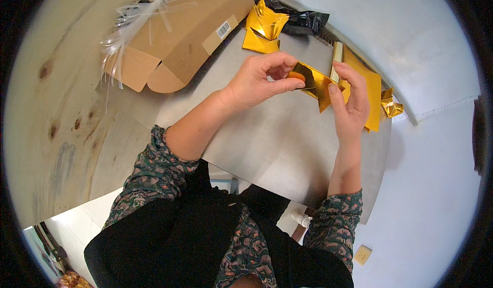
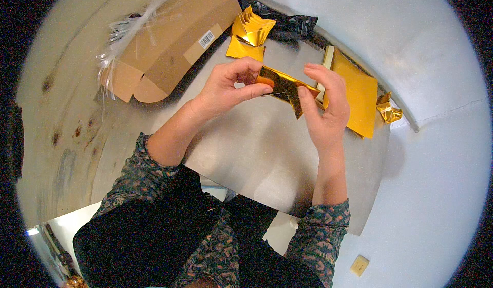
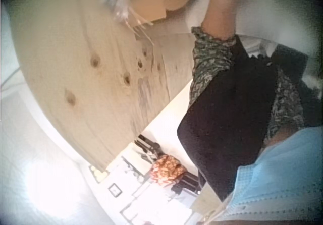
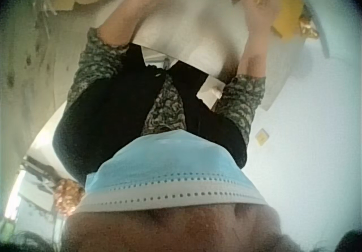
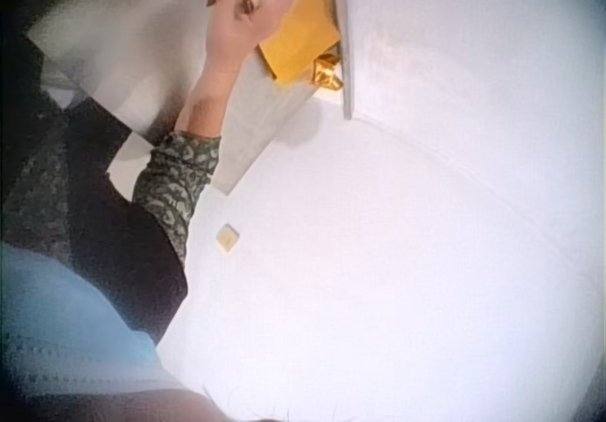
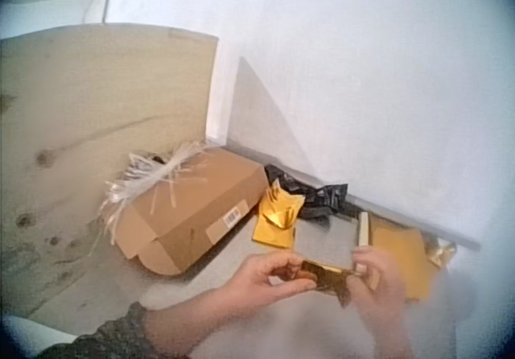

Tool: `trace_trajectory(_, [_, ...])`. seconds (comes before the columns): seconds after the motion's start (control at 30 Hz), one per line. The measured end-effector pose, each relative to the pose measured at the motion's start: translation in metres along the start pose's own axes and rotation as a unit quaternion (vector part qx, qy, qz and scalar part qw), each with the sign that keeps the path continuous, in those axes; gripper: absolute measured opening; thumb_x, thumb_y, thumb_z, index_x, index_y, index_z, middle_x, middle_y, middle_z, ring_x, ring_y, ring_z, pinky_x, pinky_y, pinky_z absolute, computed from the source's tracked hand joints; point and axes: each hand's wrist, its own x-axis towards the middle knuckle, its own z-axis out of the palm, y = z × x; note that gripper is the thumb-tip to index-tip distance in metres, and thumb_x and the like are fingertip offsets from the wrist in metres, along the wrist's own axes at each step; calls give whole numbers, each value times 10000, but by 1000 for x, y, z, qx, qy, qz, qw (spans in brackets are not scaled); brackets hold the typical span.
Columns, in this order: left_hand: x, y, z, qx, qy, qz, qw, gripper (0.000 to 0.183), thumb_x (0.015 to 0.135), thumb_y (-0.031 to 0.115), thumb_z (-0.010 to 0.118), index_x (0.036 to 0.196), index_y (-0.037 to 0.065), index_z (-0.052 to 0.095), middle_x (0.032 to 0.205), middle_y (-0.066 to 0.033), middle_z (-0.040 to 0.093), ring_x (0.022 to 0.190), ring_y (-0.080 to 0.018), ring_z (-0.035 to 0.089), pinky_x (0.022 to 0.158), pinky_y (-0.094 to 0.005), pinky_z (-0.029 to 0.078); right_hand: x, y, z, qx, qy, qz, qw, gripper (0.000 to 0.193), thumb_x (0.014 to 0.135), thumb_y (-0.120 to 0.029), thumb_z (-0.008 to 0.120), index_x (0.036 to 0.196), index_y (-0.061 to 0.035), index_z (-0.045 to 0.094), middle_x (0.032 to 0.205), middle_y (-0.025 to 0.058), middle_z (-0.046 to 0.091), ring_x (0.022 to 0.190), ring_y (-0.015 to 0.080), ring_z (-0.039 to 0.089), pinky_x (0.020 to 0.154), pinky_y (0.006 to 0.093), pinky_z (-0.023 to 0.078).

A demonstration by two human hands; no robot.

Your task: The person folds a yellow sheet of paper into a small triangular packet on a table, then folds a larger yellow sheet in half. The person places the finished small packet among other similar packets on the table.

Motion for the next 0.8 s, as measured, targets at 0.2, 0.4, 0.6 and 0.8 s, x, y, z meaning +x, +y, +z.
trace_trajectory(0.2, [-4, 4, 5, 74, -27, 72, 994, 297, 852, 105, 804, 1116, 27, 692, 910, -10, 702, 794, -74, 644, 704, -234, 531, -1, -28, 7, -114, -35, -31, 992, 205, 804, -46, 766, 1002, -74, 722, 1120, 72, 701, 1059, 255, 613, 929, 352, 479])
trace_trajectory(0.4, [-5, 1, 9, 23, -24, 26, 999, 257, 869, 130, 784, 1097, 55, 693, 878, -33, 719, 764, -88, 663, 686, -245, 545, -1, -29, 11, -151, -21, -78, 985, 218, 783, -42, 777, 992, -71, 723, 1062, 61, 711, 1046, 257, 614, 900, 349, 491])
trace_trajectory(0.6, [-6, 0, 11, 11, -22, 5, 1000, 247, 883, 129, 768, 1107, 55, 694, 879, -33, 719, 766, -87, 669, 680, -238, 547, -3, -30, 15, -186, -13, -94, 978, 202, 779, -41, 775, 971, -68, 718, 1057, 55, 710, 1034, 254, 610, 899, 356, 481])
trace_trajectory(0.8, [-6, 1, 12, 31, -23, 17, 999, 242, 910, 121, 747, 1127, 27, 698, 897, -19, 681, 746, -72, 646, 646, -214, 533, -5, -32, 17, -208, -3, -80, 975, 183, 771, -46, 780, 938, -77, 710, 1041, 57, 690, 1012, 244, 595, 903, 353, 463])
